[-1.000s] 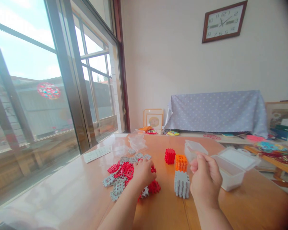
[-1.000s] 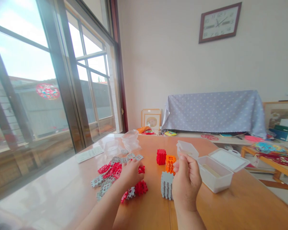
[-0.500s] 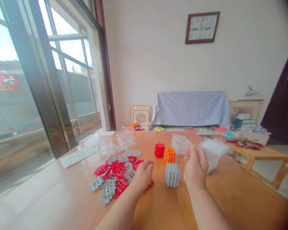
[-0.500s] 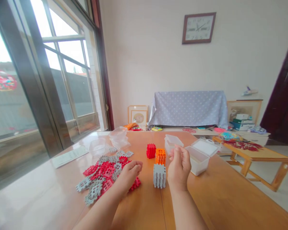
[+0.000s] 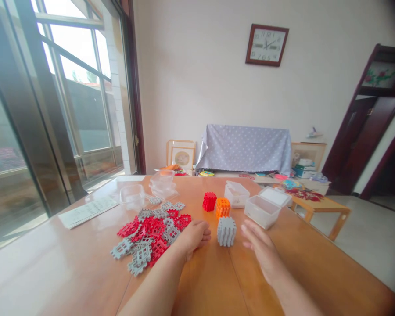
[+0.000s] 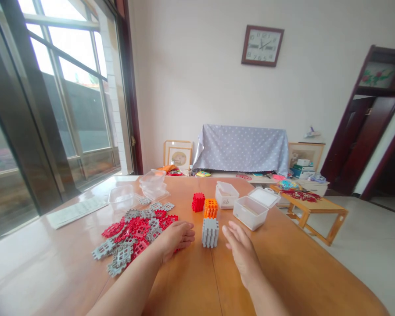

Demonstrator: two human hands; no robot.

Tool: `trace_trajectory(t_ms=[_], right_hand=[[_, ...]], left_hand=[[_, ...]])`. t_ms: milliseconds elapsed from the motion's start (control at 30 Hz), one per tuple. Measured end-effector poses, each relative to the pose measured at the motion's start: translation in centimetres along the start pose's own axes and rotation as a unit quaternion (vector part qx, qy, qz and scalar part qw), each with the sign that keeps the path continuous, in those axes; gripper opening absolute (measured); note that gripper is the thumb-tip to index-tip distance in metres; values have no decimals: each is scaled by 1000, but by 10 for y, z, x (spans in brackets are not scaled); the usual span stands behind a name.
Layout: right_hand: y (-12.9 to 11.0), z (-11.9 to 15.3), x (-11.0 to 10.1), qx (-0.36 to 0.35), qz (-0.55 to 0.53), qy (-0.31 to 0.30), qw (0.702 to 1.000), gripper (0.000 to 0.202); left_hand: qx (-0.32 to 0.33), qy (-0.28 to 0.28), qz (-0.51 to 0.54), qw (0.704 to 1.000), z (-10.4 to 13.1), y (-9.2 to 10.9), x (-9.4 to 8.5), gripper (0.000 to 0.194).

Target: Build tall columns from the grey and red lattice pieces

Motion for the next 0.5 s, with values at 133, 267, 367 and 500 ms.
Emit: trace_trajectory(t_ms=[133, 267, 367, 500], right_hand=[[7, 8, -9, 17, 117, -73, 990, 75], [18, 3, -3, -9, 145, -110, 983, 75], [30, -7, 4, -53, 180, -118, 975, 63], [36, -18, 9, -108, 272, -122, 948, 26]], left_hand=[[-8, -15, 0, 1000, -3, -3, 2, 28], [-24, -37, 16, 999, -5, -8, 6, 28], [-35, -52, 23, 998, -4, -11, 10, 27], [-41, -58, 18, 997, -3, -11, 13, 24]])
Point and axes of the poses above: each hand's wrist, its own z-axis away from the middle knuckle, its own x-axis out of the palm, y = z × x, the point moved 1 cm from there along -z, towards the middle knuckle, and after that the axes turned 11 degrees about y, right-handed, at the moved point
